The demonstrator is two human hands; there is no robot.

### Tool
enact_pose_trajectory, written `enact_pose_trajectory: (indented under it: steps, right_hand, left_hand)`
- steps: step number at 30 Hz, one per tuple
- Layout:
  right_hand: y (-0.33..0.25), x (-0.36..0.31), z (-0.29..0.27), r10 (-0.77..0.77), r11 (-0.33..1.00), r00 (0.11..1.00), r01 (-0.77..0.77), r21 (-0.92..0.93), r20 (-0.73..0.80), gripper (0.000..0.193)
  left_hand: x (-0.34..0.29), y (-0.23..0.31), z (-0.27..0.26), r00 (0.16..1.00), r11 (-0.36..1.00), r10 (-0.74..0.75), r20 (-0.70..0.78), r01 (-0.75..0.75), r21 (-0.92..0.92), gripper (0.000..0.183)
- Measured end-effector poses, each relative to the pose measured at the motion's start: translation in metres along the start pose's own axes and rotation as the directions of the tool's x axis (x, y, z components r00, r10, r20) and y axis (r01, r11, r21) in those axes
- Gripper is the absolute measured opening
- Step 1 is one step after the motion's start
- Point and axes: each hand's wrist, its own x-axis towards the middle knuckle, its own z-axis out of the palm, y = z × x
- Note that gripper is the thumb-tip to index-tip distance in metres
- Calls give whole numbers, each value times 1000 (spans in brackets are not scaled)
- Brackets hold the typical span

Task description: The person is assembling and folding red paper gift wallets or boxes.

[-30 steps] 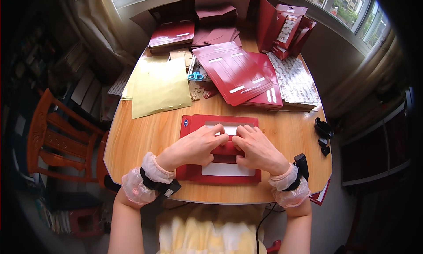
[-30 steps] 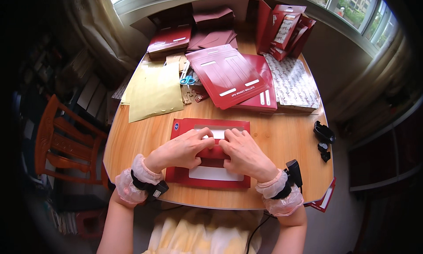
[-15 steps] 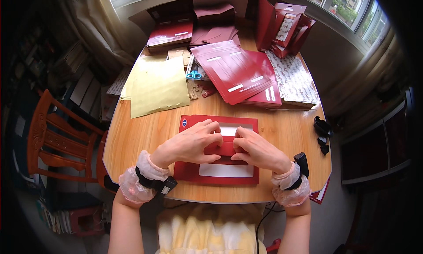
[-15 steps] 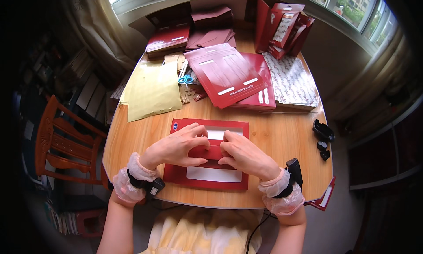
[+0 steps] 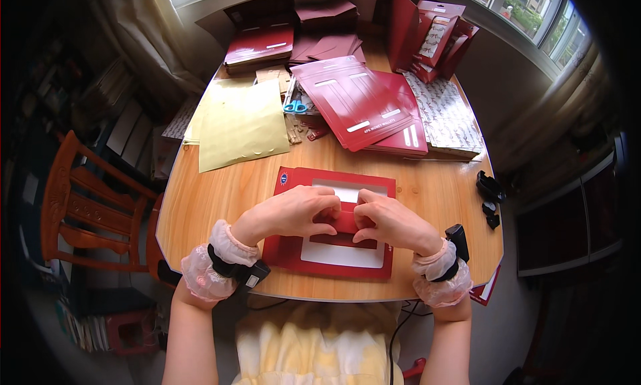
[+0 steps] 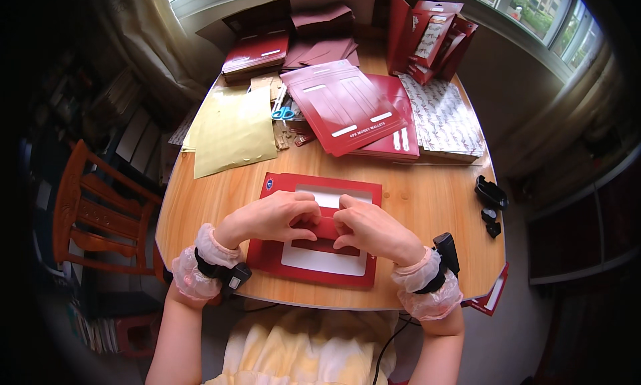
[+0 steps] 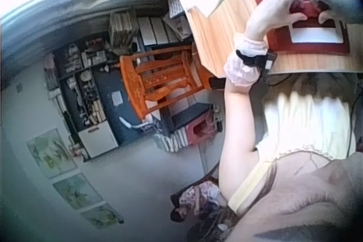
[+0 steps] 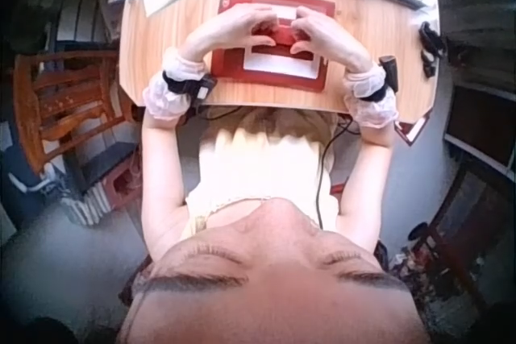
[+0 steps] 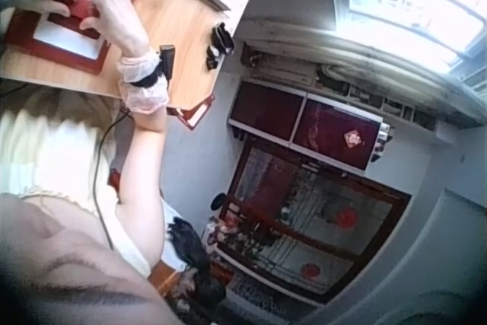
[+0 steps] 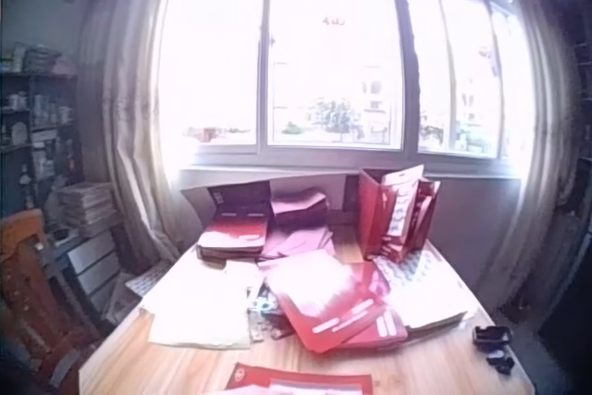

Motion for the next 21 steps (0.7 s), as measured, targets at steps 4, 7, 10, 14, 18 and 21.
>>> enact_pose_trajectory:
  steps: [4, 7, 10, 14, 18, 21]
  right_hand:
    - [-5, 3, 2, 46, 999, 997, -45, -18, 61, 31]
    - [-5, 3, 2, 49, 998, 997, -47, -37, 62, 31]
    - [0, 2, 6, 7, 999, 1000, -7, 36, 6, 31]
    - [2, 1, 8, 21, 994, 1000, -22, 109, 11, 30]
    - [5, 3, 9, 16, 998, 999, -18, 56, 42, 29]
    - [10, 7, 12, 9, 998, 999, -11, 57, 39, 27]
  left_hand:
    - [0, -5, 2, 1000, 1000, 21, 9, -21, 23, 26]
    - [1, -3, 2, 1000, 1000, 17, 14, -18, 13, 26]
    - [2, -3, 4, 1000, 1000, -11, 18, 11, 1, 25]
    - [4, -7, 5, 1000, 1000, 2, 26, -2, -12, 25]
    - [4, -8, 5, 1000, 1000, 1, 31, -1, -3, 26]
    - [4, -11, 5, 1000, 1000, 10, 22, -10, 1, 26]
